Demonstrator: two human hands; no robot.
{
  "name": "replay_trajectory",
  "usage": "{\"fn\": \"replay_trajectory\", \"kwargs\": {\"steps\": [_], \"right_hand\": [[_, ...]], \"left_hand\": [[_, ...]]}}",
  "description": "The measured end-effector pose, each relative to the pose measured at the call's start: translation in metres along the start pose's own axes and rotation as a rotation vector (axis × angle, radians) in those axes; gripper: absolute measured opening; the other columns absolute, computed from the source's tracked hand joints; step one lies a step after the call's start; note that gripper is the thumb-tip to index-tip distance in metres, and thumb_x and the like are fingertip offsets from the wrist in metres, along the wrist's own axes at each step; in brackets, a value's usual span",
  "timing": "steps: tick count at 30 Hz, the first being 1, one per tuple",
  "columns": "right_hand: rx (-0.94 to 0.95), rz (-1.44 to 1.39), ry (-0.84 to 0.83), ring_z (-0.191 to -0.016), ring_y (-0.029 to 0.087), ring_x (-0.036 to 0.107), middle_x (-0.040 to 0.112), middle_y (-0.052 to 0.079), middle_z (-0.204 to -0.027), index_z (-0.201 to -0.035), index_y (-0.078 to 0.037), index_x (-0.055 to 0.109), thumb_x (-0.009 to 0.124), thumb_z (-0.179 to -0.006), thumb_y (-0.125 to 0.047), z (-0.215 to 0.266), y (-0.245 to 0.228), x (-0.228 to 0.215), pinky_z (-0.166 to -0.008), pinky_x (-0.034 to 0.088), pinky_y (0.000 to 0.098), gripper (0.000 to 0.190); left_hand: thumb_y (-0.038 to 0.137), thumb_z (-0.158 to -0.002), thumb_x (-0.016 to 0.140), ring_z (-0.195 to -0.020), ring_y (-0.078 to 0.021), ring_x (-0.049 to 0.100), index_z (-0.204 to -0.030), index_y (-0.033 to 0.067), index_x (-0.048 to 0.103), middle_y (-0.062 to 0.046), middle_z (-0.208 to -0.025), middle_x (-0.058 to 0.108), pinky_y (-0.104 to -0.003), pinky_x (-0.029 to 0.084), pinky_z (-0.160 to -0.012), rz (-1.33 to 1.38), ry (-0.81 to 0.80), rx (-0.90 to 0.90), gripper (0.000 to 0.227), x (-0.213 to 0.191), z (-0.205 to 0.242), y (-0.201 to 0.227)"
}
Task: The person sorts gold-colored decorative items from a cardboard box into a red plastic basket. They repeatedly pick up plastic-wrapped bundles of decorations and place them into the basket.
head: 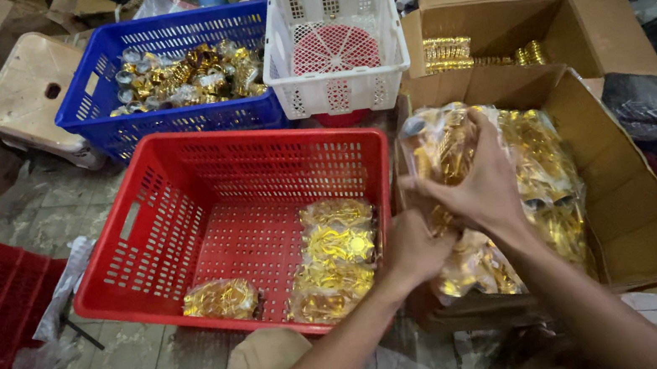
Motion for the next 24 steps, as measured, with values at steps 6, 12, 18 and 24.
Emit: {"fn": "replay_trajectory", "kwargs": {"steps": [6,12,18,24], "right_hand": [[0.054,-0.053,0.209,-0.130,0.046,0.067,0.072,0.018,-0.139,-0.155,-0.025,0.057,0.102,-0.061,-0.034,-0.014,0.004,0.005,-0.112,0.053,0.0535,0.104],[-0.058,-0.020,0.181,-0.134,0.045,0.065,0.070,0.016,-0.142,-0.152,-0.023,0.063,0.104,-0.064,-0.039,-0.020,0.010,0.013,-0.115,0.052,0.0554,0.099],[0.117,0.108,-0.194,-0.136,0.057,0.059,0.067,0.033,-0.135,-0.150,-0.016,0.051,0.087,-0.085,-0.057,-0.012,-0.017,0.002,-0.120,0.044,0.0669,0.085],[0.252,0.239,-0.323,-0.121,0.061,0.068,0.078,0.034,-0.113,-0.134,-0.017,0.055,0.072,-0.095,-0.070,0.005,-0.007,0.016,-0.111,0.048,0.0705,0.069]], "left_hand": [[0.024,-0.076,0.084,-0.098,-0.0356,0.081,-0.111,0.0063,0.077,-0.015,-0.096,0.082,-0.049,0.062,-0.083,0.149,0.052,0.033,0.040,0.002,0.002,0.019],[0.008,-0.075,0.079,-0.094,-0.0246,0.079,-0.109,0.0063,0.081,-0.009,-0.092,0.081,-0.040,0.064,-0.084,0.392,0.078,0.023,0.034,0.005,-0.001,-0.005],[0.011,-0.080,0.096,-0.070,-0.0227,0.070,-0.120,-0.0034,0.069,-0.013,-0.105,0.073,-0.035,0.060,-0.058,0.728,0.097,-0.062,0.050,-0.019,-0.026,-0.022],[0.019,-0.081,0.096,-0.075,-0.0179,0.075,-0.117,-0.0057,0.070,-0.010,-0.097,0.070,-0.028,0.063,-0.055,0.878,0.228,-0.167,0.051,-0.038,-0.013,-0.006]]}}
Point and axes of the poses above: each hand's wrist, its own z-axis away from the middle knuckle, its own x-axis out of the palm, y = z × x, the point moved 4 cm from there along -z, towards the middle knuckle
